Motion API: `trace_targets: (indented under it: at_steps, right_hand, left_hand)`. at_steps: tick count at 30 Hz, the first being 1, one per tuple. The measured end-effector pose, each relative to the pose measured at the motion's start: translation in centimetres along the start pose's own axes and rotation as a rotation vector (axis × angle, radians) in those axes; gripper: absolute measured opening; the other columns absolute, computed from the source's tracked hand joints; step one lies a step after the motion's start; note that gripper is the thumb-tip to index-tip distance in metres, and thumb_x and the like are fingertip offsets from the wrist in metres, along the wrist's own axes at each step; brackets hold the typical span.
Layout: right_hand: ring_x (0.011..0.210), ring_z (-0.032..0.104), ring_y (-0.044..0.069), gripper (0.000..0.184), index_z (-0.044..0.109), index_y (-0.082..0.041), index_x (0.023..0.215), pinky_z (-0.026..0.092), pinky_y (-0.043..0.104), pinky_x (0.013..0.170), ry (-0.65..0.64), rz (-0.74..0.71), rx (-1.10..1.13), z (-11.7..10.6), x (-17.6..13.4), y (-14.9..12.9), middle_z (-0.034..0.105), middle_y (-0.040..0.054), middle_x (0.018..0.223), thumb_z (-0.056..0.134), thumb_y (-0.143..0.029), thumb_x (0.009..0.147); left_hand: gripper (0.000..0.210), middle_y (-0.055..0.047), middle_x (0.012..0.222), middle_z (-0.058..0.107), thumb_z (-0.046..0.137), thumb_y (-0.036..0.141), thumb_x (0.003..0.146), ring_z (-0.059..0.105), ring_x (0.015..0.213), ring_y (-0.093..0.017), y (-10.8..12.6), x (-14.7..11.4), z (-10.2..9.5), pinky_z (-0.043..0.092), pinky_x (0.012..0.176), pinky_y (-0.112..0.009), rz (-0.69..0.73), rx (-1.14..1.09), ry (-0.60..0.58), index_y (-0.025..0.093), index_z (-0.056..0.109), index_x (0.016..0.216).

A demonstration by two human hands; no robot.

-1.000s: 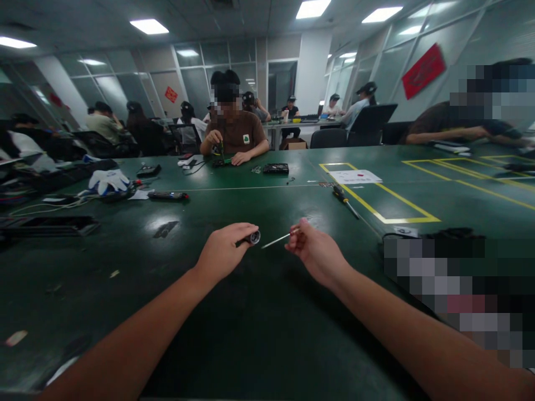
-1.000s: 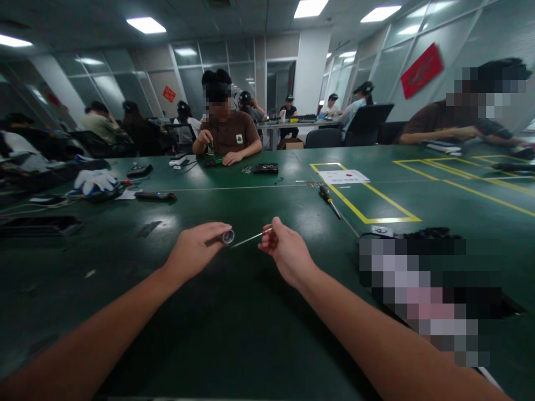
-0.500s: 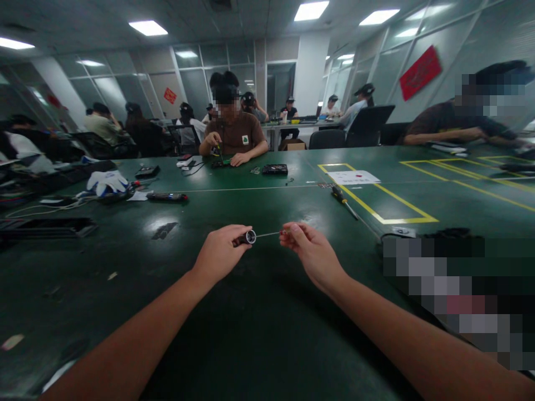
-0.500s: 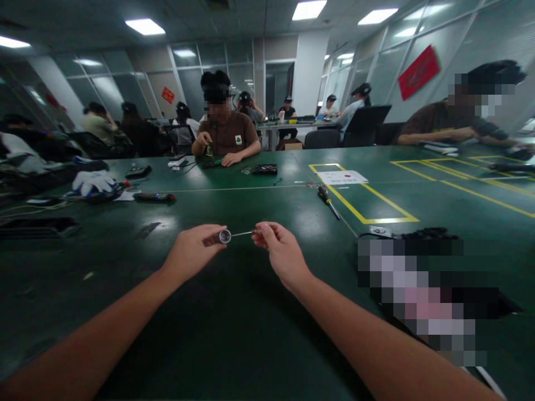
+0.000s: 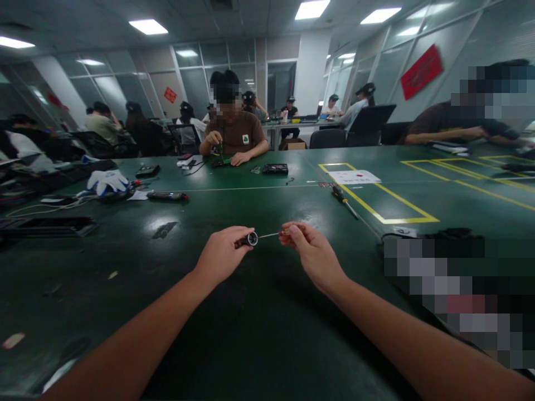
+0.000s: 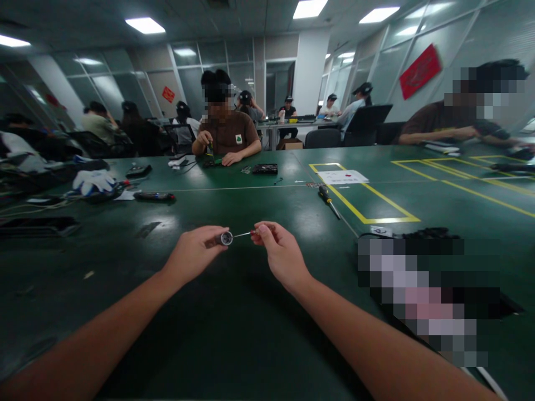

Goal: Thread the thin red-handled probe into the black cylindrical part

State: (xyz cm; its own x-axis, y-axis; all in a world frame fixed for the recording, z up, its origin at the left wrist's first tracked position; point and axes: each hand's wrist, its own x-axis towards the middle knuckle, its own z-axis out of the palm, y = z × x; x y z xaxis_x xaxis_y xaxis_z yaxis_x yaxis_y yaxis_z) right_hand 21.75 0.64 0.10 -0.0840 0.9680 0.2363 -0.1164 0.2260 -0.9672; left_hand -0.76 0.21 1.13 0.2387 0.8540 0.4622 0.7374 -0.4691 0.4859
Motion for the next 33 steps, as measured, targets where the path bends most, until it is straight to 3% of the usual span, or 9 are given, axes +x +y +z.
trace_targets:
  at_steps: [5, 13, 20, 26, 33]
  right_hand:
    - [0.091, 0.07, 0.02, 0.03, 0.072, -0.021, 0.104, 0.055, 0.04, 0.091, 0.02, -0.007, -0.012, -0.1, 0.0, 0.1, 0.073, 0.0063, 0.097, 0.065, -0.048, 0.093]
    - [0.089, 0.069, 0.02, 0.029, 0.069, -0.022, 0.106, 0.054, 0.039, 0.088, 0.005, -0.043, -0.074, -0.4, 0.1, 0.4, 0.072, 0.0054, 0.096, 0.062, -0.047, 0.095]
    - [0.071, 0.06, 0.016, 0.022, 0.065, -0.021, 0.107, 0.049, 0.033, 0.07, -0.08, -0.063, -0.098, -0.3, -0.2, -0.2, 0.063, -0.0013, 0.075, 0.056, -0.039, 0.098]
    - [0.072, 0.06, 0.016, 0.019, 0.064, -0.021, 0.106, 0.048, 0.032, 0.072, -0.117, -0.045, -0.055, -0.2, -0.3, 0.1, 0.063, -0.0015, 0.077, 0.059, -0.037, 0.097]
    - [0.076, 0.062, 0.018, 0.033, 0.066, -0.022, 0.098, 0.05, 0.034, 0.076, -0.086, -0.078, -0.143, -0.2, -0.5, -0.2, 0.063, 0.0006, 0.079, 0.051, -0.052, 0.101]
  left_hand:
    - [0.038, -0.006, 0.125, 0.074, 0.073, 0.007, 0.082, 0.068, 0.116, -0.022, 0.1, -0.1, 0.1, 0.053, 0.106, -0.038, 0.008, -0.022, -0.007, 0.019, 0.075, 0.117]
    - [0.041, -0.005, 0.128, 0.07, 0.067, 0.009, 0.088, 0.066, 0.118, -0.023, 0.1, -0.1, 0.3, 0.051, 0.107, -0.041, 0.004, -0.015, -0.084, 0.023, 0.07, 0.127]
    - [0.041, -0.005, 0.121, 0.071, 0.072, 0.003, 0.08, 0.071, 0.102, -0.018, -0.1, -0.1, 0.8, 0.058, 0.092, -0.031, -0.115, -0.195, -0.067, 0.021, 0.074, 0.117]
    - [0.043, -0.005, 0.117, 0.073, 0.076, 0.008, 0.076, 0.072, 0.086, -0.017, -0.4, 0.0, 1.0, 0.059, 0.085, -0.033, -0.24, -0.25, 0.0, 0.022, 0.073, 0.117]
    - [0.035, -0.003, 0.108, 0.076, 0.077, 0.012, 0.074, 0.07, 0.078, -0.016, -0.3, -0.1, 1.0, 0.057, 0.075, -0.03, -0.235, -0.237, -0.008, 0.022, 0.076, 0.108]
